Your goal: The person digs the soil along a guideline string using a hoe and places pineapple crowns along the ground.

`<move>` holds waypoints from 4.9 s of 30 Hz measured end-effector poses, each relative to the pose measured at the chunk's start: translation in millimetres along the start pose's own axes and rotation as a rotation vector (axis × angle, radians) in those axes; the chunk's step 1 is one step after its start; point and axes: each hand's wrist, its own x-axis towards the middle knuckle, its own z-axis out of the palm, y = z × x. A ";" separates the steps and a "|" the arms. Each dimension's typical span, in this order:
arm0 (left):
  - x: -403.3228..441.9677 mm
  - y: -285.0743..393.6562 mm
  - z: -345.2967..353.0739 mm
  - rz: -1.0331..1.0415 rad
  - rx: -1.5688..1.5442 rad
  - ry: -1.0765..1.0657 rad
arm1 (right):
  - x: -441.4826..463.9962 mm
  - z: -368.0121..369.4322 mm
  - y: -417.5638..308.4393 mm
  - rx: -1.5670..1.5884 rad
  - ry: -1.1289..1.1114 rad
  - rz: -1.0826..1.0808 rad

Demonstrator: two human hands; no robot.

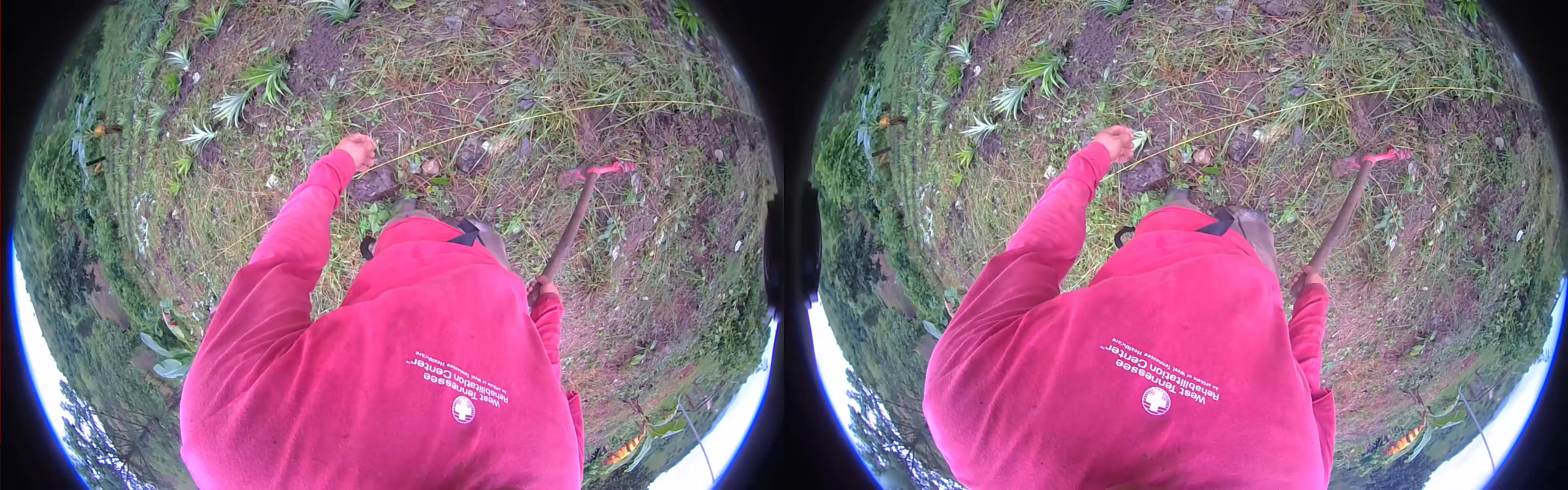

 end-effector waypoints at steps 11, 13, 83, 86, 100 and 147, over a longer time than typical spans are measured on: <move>-9.8 -257.3 -107.5 -0.632 -0.135 0.088 | -81.0 59.6 -19.8 -0.060 -0.236 0.004; -12.1 -285.0 -120.9 -0.708 -0.163 0.056 | -82.3 61.2 -2.8 -0.056 -0.177 0.021; -82.2 171.5 -44.5 0.837 -1.041 -0.660 | -136.4 162.2 -275.6 -1.436 0.749 -0.608; -104.0 186.6 -24.8 0.825 -1.195 -0.770 | -120.8 170.2 -282.7 -1.409 0.750 -0.629; -117.3 161.5 -3.4 0.470 -1.374 -0.715 | -89.4 141.4 -292.6 -2.001 0.696 -0.740; 84.0 -49.7 -40.7 0.753 1.627 -0.029 | -118.6 145.7 -235.4 -1.576 0.529 -0.571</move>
